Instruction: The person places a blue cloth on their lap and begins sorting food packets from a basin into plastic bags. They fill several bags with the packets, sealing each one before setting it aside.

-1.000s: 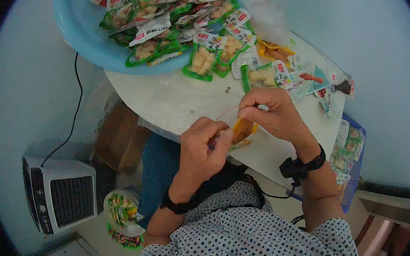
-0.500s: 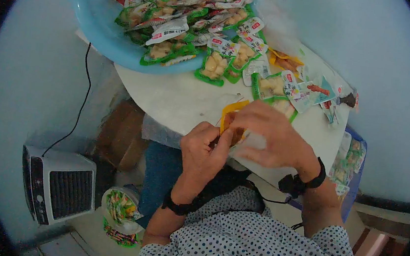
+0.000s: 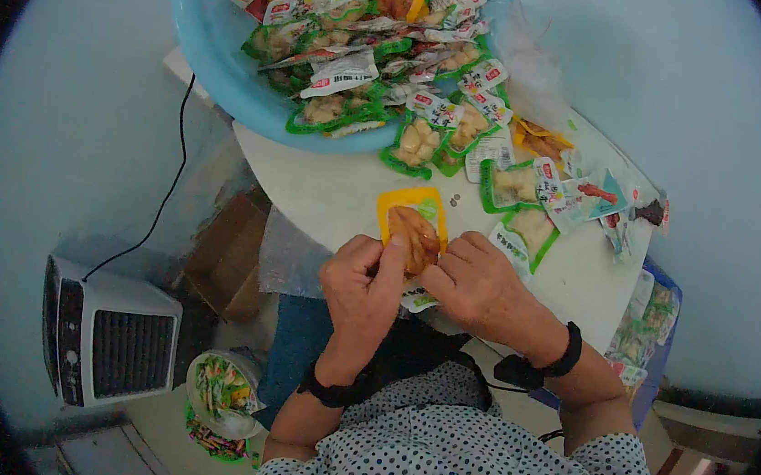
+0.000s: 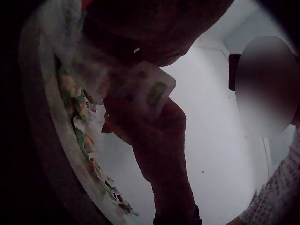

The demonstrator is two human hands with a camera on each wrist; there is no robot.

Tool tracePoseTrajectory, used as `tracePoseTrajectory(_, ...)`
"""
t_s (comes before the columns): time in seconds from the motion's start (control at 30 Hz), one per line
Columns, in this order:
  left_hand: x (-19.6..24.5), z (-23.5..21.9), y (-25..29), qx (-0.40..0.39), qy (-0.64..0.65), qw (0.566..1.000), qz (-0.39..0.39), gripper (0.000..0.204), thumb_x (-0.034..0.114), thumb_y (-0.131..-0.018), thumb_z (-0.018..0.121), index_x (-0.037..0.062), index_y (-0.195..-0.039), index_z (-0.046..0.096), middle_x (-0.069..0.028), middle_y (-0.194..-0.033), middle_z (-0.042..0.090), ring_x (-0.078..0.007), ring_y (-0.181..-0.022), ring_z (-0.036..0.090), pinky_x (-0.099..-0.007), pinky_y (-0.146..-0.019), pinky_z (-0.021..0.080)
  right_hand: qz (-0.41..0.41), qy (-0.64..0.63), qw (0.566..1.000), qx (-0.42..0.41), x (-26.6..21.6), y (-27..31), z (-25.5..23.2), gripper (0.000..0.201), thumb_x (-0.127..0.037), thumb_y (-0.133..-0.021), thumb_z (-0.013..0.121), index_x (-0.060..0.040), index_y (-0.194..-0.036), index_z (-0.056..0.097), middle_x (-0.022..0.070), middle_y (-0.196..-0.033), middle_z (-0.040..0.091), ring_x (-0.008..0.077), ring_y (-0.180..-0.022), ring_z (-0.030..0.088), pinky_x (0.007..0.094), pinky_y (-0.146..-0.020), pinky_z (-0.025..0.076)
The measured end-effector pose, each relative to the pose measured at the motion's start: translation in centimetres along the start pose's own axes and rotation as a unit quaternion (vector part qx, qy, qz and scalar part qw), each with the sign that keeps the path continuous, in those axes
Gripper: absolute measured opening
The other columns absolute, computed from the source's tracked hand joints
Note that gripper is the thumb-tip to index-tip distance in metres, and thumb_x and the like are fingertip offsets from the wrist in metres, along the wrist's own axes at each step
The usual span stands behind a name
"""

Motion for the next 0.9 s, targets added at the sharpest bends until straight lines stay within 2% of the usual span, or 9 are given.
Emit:
tracePoseTrajectory(0.13,-0.3,-0.1,0.0,0.013,0.018,1.000,-0.011,0.032,0.007,-0.088,0.065,-0.0054,-0.064,0.048,-0.0105,-0.055,0.045,-0.0141,-0.050,0.040,-0.0348,-0.047,0.031,0.003,-0.006,1.000,0.004,-0.2,0.1,-0.1,0.020,-0.008,-0.068,0.064,-0.0047,-0.085,0.053,0.0062,-0.071,0.051,0.0230,-0.072,0.056,0.0355,-0.069,0.047)
tracePoseTrajectory(0.33,-1.2,0.0,0.2,0.016,0.095,0.993,-0.072,0.036,0.009,-0.090,0.063,-0.0036,-0.061,0.047,-0.0034,-0.054,0.044,-0.0081,-0.053,0.039,-0.0313,-0.048,0.030,0.008,0.058,0.998,0.039,-0.4,0.2,-1.3,0.040,-0.008,-0.070,0.064,-0.0010,-0.110,0.061,0.0033,-0.069,0.051,0.0205,-0.066,0.056,0.0347,-0.065,0.046)
tracePoseTrajectory(0.43,-1.9,0.2,0.4,0.012,0.127,0.987,-0.102,0.038,0.011,-0.092,0.063,-0.0015,-0.059,0.048,-0.0001,-0.055,0.045,-0.0064,-0.053,0.039,-0.0295,-0.048,0.030,0.005,0.073,0.996,0.054,0.2,0.4,-1.3,0.049,-0.009,-0.069,0.065,-0.0043,-0.118,0.064,0.0031,-0.070,0.051,0.0191,-0.065,0.056,0.0339,-0.060,0.045)
tracePoseTrajectory(0.53,-1.5,0.4,0.5,0.015,0.158,0.979,-0.125,0.039,0.013,-0.095,0.062,0.0007,-0.060,0.050,0.0016,-0.056,0.046,-0.0049,-0.054,0.040,-0.0273,-0.048,0.030,0.091,0.060,0.991,0.080,1.2,0.7,-1.7,0.051,-0.003,-0.068,0.066,-0.0092,-0.119,0.067,0.0042,-0.072,0.053,0.0206,-0.066,0.058,0.0352,-0.059,0.047)
tracePoseTrajectory(0.63,-1.4,0.5,0.6,0.016,0.199,0.967,-0.159,0.039,0.016,-0.097,0.061,0.0019,-0.061,0.052,0.0021,-0.058,0.049,-0.0038,-0.055,0.042,-0.0251,-0.048,0.031,0.207,-0.048,0.975,0.065,2.5,1.5,-0.7,0.045,-0.008,-0.077,0.063,-0.0160,-0.121,0.067,0.0062,-0.071,0.054,0.0244,-0.066,0.060,0.0383,-0.062,0.050)
tracePoseTrajectory(0.7,-1.5,0.7,0.7,0.016,0.200,0.965,-0.169,0.039,0.017,-0.098,0.060,0.0020,-0.063,0.053,0.0019,-0.060,0.051,-0.0034,-0.055,0.043,-0.0239,-0.048,0.032,0.233,-0.133,0.961,0.066,3.1,2.0,-0.4,0.047,-0.003,-0.077,0.060,-0.0178,-0.121,0.068,0.0102,-0.077,0.059,0.0276,-0.069,0.063,0.0393,-0.063,0.052)
tracePoseTrajectory(0.73,-1.6,0.7,0.7,0.017,0.194,0.966,-0.172,0.039,0.018,-0.099,0.060,0.0018,-0.064,0.054,0.0016,-0.060,0.052,-0.0034,-0.055,0.044,-0.0236,-0.049,0.033,0.246,-0.174,0.951,0.066,3.4,2.2,-0.2,0.049,0.000,-0.076,0.058,-0.0187,-0.121,0.069,0.0122,-0.080,0.062,0.0293,-0.071,0.064,0.0398,-0.064,0.052)
tracePoseTrajectory(0.83,-1.7,0.9,0.9,0.018,0.192,0.965,-0.180,0.037,0.020,-0.099,0.059,0.0011,-0.067,0.057,0.0010,-0.062,0.054,-0.0037,-0.056,0.046,-0.0228,-0.049,0.035,0.245,-0.348,0.899,0.105,4.7,2.5,0.6,0.054,0.005,-0.075,0.053,-0.0123,-0.124,0.067,0.0146,-0.093,0.067,0.0300,-0.082,0.068,0.0384,-0.070,0.056)
tracePoseTrajectory(0.9,-1.2,1.1,1.0,0.016,0.213,0.959,-0.186,0.035,0.020,-0.100,0.059,0.0004,-0.071,0.061,0.0009,-0.064,0.055,-0.0040,-0.057,0.048,-0.0223,-0.050,0.037,0.362,-0.542,0.752,0.098,4.8,2.5,0.7,0.051,0.006,-0.075,0.052,-0.0055,-0.122,0.066,0.0140,-0.100,0.067,0.0274,-0.090,0.068,0.0372,-0.077,0.057)
Point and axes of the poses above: each hand's wrist, its own y-axis away from the middle knuckle, its own z-axis out of the palm, x = y × z, the point moved 4 cm from there along -y, towards the middle knuckle
